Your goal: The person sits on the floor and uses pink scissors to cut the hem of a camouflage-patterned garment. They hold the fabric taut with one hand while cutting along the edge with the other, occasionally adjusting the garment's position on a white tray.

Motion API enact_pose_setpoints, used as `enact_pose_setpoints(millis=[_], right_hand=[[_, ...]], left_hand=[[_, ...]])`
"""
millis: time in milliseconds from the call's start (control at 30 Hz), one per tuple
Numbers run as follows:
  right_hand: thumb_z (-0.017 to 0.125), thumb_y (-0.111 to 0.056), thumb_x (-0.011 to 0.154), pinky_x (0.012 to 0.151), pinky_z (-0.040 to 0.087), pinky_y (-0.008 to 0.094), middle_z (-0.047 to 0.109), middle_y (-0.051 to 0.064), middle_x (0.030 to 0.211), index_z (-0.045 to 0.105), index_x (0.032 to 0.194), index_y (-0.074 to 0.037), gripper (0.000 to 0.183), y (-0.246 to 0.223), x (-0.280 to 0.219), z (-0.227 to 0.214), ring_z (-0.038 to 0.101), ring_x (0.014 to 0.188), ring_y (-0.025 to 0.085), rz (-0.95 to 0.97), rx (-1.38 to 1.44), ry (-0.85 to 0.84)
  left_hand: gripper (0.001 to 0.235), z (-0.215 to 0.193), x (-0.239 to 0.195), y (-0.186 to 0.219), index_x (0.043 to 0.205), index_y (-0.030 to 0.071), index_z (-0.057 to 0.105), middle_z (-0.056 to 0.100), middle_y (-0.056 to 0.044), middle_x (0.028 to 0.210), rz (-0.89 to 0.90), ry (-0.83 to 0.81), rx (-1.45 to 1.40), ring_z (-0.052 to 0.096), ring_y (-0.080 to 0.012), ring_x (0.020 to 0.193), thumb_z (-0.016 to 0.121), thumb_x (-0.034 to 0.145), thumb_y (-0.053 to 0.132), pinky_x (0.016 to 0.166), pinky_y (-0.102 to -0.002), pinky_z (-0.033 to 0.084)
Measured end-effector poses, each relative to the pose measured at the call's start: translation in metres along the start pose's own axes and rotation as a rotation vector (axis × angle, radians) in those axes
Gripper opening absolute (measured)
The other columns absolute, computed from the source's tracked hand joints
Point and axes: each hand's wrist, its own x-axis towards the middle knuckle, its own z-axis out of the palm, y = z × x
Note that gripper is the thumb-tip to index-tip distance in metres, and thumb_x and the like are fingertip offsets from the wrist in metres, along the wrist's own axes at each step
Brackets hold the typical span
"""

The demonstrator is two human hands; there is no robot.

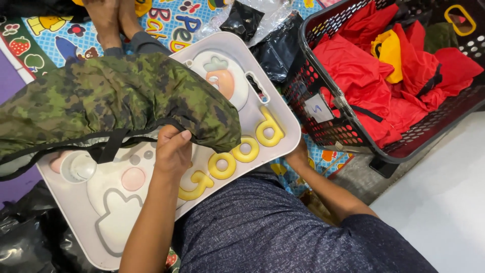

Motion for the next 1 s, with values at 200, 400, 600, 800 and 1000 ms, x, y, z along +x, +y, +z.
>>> enact_pose_setpoints(millis=[200,400,600,800,1000], right_hand=[[0.046,-0.026,0.107,0.103,0.045,0.05,0.066,0.025,0.11,0.067,0.114,0.0,0.035,0.001,0.043,-0.02,0.061,0.114,0.041,0.313,0.446,-0.022],[0.03,-0.039,0.114,0.117,0.034,0.053,0.05,0.022,0.15,0.052,0.145,-0.003,0.052,-0.042,0.103,-0.071,0.042,0.143,0.04,0.249,0.796,-0.101],[0.071,-0.027,0.092,0.085,0.054,0.047,0.061,0.015,0.109,0.067,0.11,-0.005,0.029,-0.13,0.137,-0.109,0.06,0.099,0.035,-0.492,0.395,0.397],[0.078,-0.031,0.09,0.062,0.056,0.038,0.065,0.007,0.089,0.071,0.101,-0.01,0.025,-0.242,0.162,-0.101,0.063,0.068,0.026,-0.723,0.267,0.457],[0.07,-0.011,0.089,0.069,0.06,0.03,0.069,0.005,0.089,0.075,0.099,-0.006,0.013,-0.249,0.163,-0.081,0.071,0.075,0.022,-0.704,0.196,0.369]], left_hand=[[0.023,0.043,0.014,0.03,0.114,-0.002,0.071,0.073,-0.014,0.106,0.091,0.087,0.123,0.069,-0.0196,0.104,0.059,0.098,0.009,0.101,-0.038,0.054],[0.01,0.102,0.026,0.071,0.094,0.007,0.065,0.062,-0.004,0.075,0.089,0.236,-0.004,0.062,-0.0099,0.076,0.064,0.101,0.014,0.078,-0.025,0.053],[0.008,0.132,0.027,0.079,0.093,0.007,0.065,0.063,-0.004,0.076,0.099,0.291,-0.021,0.064,-0.0111,0.075,0.065,0.1,0.011,0.075,-0.024,0.054],[0.019,0.117,0.022,0.047,0.08,0.006,0.06,0.057,-0.006,0.066,0.025,0.337,-0.014,0.065,-0.0163,0.066,0.069,0.097,0.008,0.069,-0.027,0.058],[0.022,0.08,0.023,0.037,0.078,0.003,0.055,0.061,-0.011,0.067,0.078,0.407,-0.046,0.068,-0.0214,0.067,0.067,0.097,0.007,0.073,-0.036,0.06]])
